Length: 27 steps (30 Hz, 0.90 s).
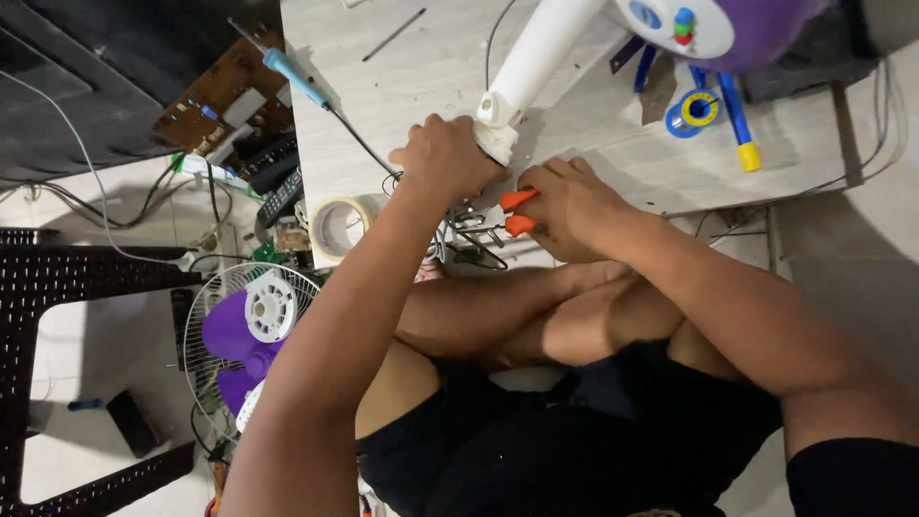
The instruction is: The person is cutting and stripping wires on a fan motor using wire cutters as part of a repair process.
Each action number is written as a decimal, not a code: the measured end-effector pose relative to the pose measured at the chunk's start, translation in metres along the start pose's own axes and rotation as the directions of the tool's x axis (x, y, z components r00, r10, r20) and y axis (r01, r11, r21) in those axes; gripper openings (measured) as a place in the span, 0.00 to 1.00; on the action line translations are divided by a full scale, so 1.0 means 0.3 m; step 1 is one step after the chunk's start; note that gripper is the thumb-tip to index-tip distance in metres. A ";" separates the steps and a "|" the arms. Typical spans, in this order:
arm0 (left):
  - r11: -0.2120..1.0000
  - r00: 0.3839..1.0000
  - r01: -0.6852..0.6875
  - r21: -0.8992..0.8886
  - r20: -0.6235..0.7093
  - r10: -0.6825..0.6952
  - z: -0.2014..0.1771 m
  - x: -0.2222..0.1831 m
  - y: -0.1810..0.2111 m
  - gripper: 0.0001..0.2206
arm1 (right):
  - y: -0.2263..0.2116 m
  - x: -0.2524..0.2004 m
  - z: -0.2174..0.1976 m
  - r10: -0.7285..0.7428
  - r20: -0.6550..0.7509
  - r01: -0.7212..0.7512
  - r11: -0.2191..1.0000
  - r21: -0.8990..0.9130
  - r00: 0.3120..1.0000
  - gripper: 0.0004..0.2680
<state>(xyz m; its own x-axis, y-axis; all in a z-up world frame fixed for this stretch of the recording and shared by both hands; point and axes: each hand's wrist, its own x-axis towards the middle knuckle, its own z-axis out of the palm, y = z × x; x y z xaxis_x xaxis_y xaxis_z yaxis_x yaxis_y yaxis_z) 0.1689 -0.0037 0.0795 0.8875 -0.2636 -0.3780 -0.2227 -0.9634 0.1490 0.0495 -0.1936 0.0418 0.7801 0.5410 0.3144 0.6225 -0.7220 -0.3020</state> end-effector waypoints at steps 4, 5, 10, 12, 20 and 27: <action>1.000 0.999 0.001 -0.023 -0.037 -0.002 -0.011 -0.008 0.004 0.36 | 0.017 0.000 0.023 -0.013 -0.004 0.013 0.996 -0.089 1.000 0.06; 1.000 1.000 0.002 -0.023 -0.026 -0.002 -0.007 -0.010 0.006 0.36 | 0.018 -0.010 0.031 -0.008 0.001 0.008 0.997 -0.082 1.000 0.06; 0.993 0.994 -0.027 -0.118 -0.108 0.014 -0.023 -0.040 -0.004 0.33 | 0.025 -0.033 0.070 -0.051 -0.111 0.065 0.990 0.123 0.993 0.04; 0.996 0.993 -0.021 -0.088 -0.117 0.010 -0.020 -0.040 0.003 0.31 | 0.000 -0.026 0.046 -0.058 -0.126 0.066 0.996 0.066 0.990 0.03; 0.993 0.992 -0.057 -0.108 -0.122 0.044 -0.051 -0.044 0.008 0.25 | 0.011 0.012 0.035 -0.139 -0.300 0.208 0.955 0.210 0.944 0.05; 0.998 0.997 -0.042 -0.047 -0.060 0.039 -0.021 -0.051 0.020 0.27 | -0.041 0.029 -0.051 -0.278 -0.361 0.234 0.959 -0.159 0.890 0.08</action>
<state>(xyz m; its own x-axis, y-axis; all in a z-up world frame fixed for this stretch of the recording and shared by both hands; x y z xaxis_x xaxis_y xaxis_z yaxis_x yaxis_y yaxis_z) 0.1567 -0.0051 0.0919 0.9006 -0.2978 -0.3166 -0.2406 -0.9482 0.2074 0.0475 -0.1865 0.0620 0.4986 0.5260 0.6890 0.7697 -0.6342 -0.0727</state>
